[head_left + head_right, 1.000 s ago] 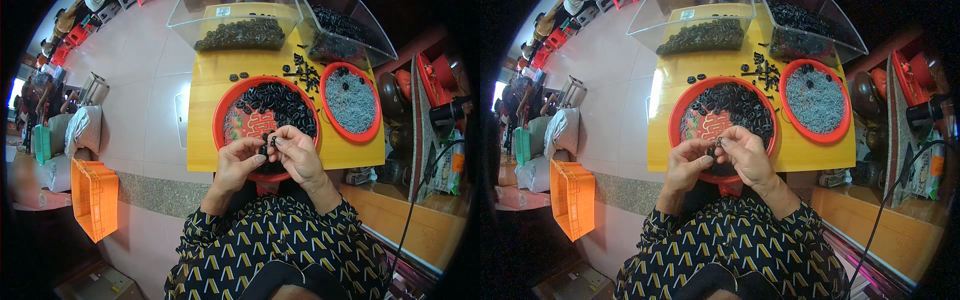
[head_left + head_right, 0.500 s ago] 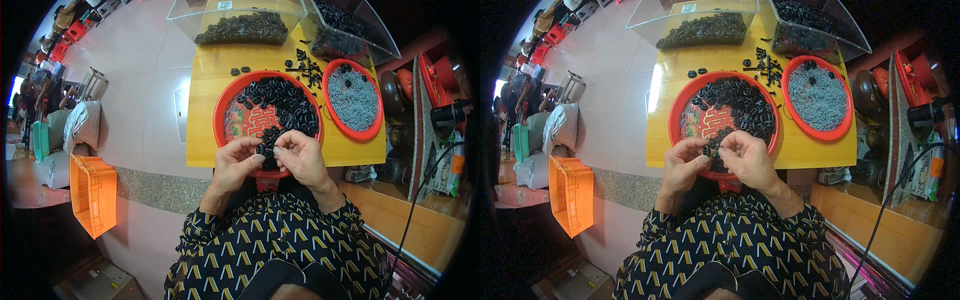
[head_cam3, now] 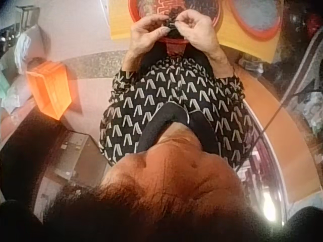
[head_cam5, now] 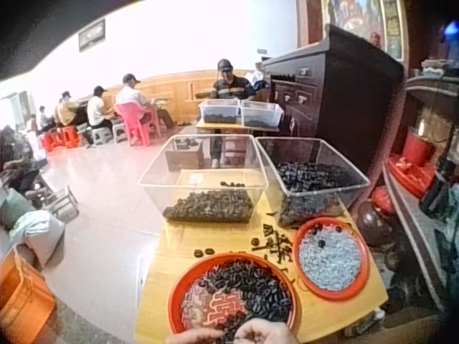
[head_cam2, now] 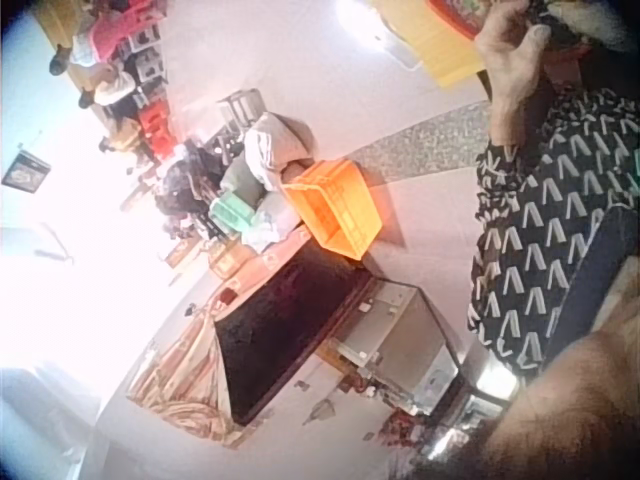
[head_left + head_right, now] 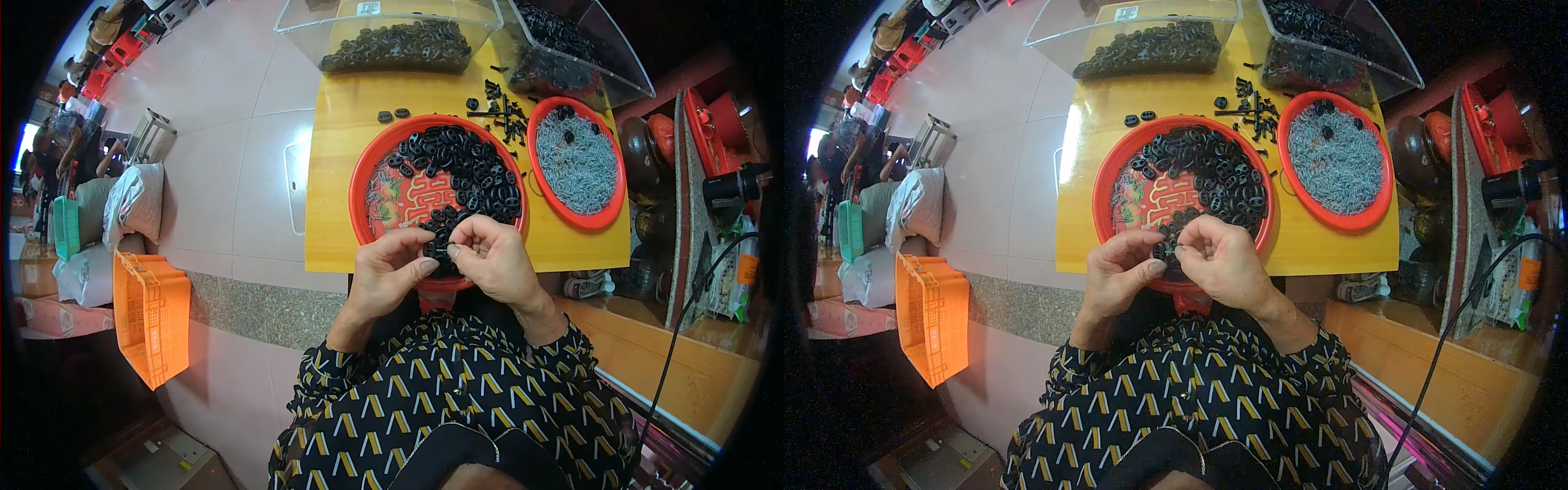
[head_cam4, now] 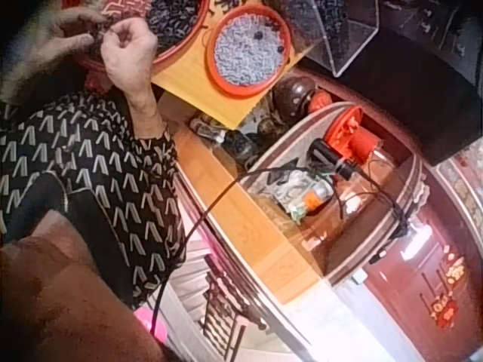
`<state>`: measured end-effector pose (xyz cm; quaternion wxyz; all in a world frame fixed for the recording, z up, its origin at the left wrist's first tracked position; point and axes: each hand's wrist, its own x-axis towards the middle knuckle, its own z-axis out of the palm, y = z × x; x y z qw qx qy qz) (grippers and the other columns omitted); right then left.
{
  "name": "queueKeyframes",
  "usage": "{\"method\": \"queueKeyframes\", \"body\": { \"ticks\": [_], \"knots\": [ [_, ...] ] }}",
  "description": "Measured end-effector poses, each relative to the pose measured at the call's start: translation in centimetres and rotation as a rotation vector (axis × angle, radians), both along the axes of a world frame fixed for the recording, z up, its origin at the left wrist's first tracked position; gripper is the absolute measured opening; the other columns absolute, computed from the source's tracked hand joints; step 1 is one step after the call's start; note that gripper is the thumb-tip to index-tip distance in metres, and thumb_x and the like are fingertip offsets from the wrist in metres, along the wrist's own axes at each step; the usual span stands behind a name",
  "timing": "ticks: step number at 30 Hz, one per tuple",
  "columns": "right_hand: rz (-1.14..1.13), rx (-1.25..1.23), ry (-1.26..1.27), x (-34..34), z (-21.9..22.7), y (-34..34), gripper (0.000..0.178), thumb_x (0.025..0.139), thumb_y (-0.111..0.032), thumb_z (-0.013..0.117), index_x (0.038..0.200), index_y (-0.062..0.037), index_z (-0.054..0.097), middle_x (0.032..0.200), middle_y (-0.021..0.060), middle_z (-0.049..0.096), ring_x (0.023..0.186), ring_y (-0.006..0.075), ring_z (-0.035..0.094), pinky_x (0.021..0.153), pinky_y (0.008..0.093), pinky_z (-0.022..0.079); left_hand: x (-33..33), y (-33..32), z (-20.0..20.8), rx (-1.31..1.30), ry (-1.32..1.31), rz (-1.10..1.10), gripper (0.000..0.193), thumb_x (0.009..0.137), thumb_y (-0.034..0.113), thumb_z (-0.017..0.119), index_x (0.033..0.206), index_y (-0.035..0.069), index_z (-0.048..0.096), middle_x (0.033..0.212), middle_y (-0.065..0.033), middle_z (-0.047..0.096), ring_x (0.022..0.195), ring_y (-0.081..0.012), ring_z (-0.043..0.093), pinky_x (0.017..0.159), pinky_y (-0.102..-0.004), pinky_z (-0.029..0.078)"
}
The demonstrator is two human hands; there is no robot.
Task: The person sits at a table and assembles small black plastic components by hand. They pick up a black ring and a black screw-like piece, fit them together, and place the assembled unit into a red tray. This repetitive assembly process continues throughout the video.
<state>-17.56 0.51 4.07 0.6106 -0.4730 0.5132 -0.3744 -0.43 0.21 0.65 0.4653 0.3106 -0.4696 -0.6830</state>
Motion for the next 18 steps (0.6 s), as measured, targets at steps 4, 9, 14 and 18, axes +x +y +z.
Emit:
{"method": "queueKeyframes", "body": {
  "ticks": [4, 9, 14, 18],
  "knots": [
    [0.028, 0.002, 0.034, -0.17, 0.22, -0.05, 0.006, 0.077, -0.003, 0.057, 0.080, 0.0003, 0.053, 0.068, -0.0028, 0.052, 0.062, 0.0019, 0.049, 0.053, 0.0180, 0.041, -0.06, 0.00, -0.08, -0.003, -0.019, -0.006, 0.030, 0.075, -0.004, 0.061, 0.104, -0.003, 0.053, 0.086, -0.0026, 0.056, 0.078, -0.0075, 0.052, 0.069, -0.0215, 0.044],
    [0.023, -0.003, 0.029, -0.09, -0.03, -0.03, 0.006, 0.077, -0.003, 0.056, 0.080, 0.0007, 0.053, 0.068, -0.0025, 0.052, 0.062, 0.0019, 0.050, 0.053, 0.0183, 0.042, -0.17, 0.11, -0.14, -0.020, -0.075, 0.008, 0.030, 0.075, -0.004, 0.061, 0.104, -0.003, 0.053, 0.085, -0.0013, 0.055, 0.077, -0.0067, 0.050, 0.067, -0.0207, 0.043],
    [0.015, -0.010, 0.024, 0.03, 0.15, -0.05, 0.005, 0.077, -0.002, 0.056, 0.080, 0.0004, 0.053, 0.066, -0.0031, 0.052, 0.058, 0.0012, 0.048, 0.050, 0.0174, 0.040, -0.31, 0.19, 0.09, -0.025, -0.067, 0.023, 0.029, 0.075, -0.003, 0.062, 0.104, -0.003, 0.054, 0.083, -0.0004, 0.055, 0.075, -0.0059, 0.049, 0.066, -0.0199, 0.042],
    [0.003, -0.048, 0.013, 0.18, -0.30, -0.03, 0.004, 0.078, -0.001, 0.056, 0.079, -0.0012, 0.053, 0.062, -0.0045, 0.049, 0.051, -0.0001, 0.045, 0.044, 0.0154, 0.037, -0.21, 0.24, -0.04, -0.041, -0.126, 0.030, 0.029, 0.075, -0.002, 0.063, 0.103, -0.002, 0.054, 0.082, 0.0002, 0.054, 0.073, -0.0055, 0.049, 0.064, -0.0196, 0.042]
  ]
}}
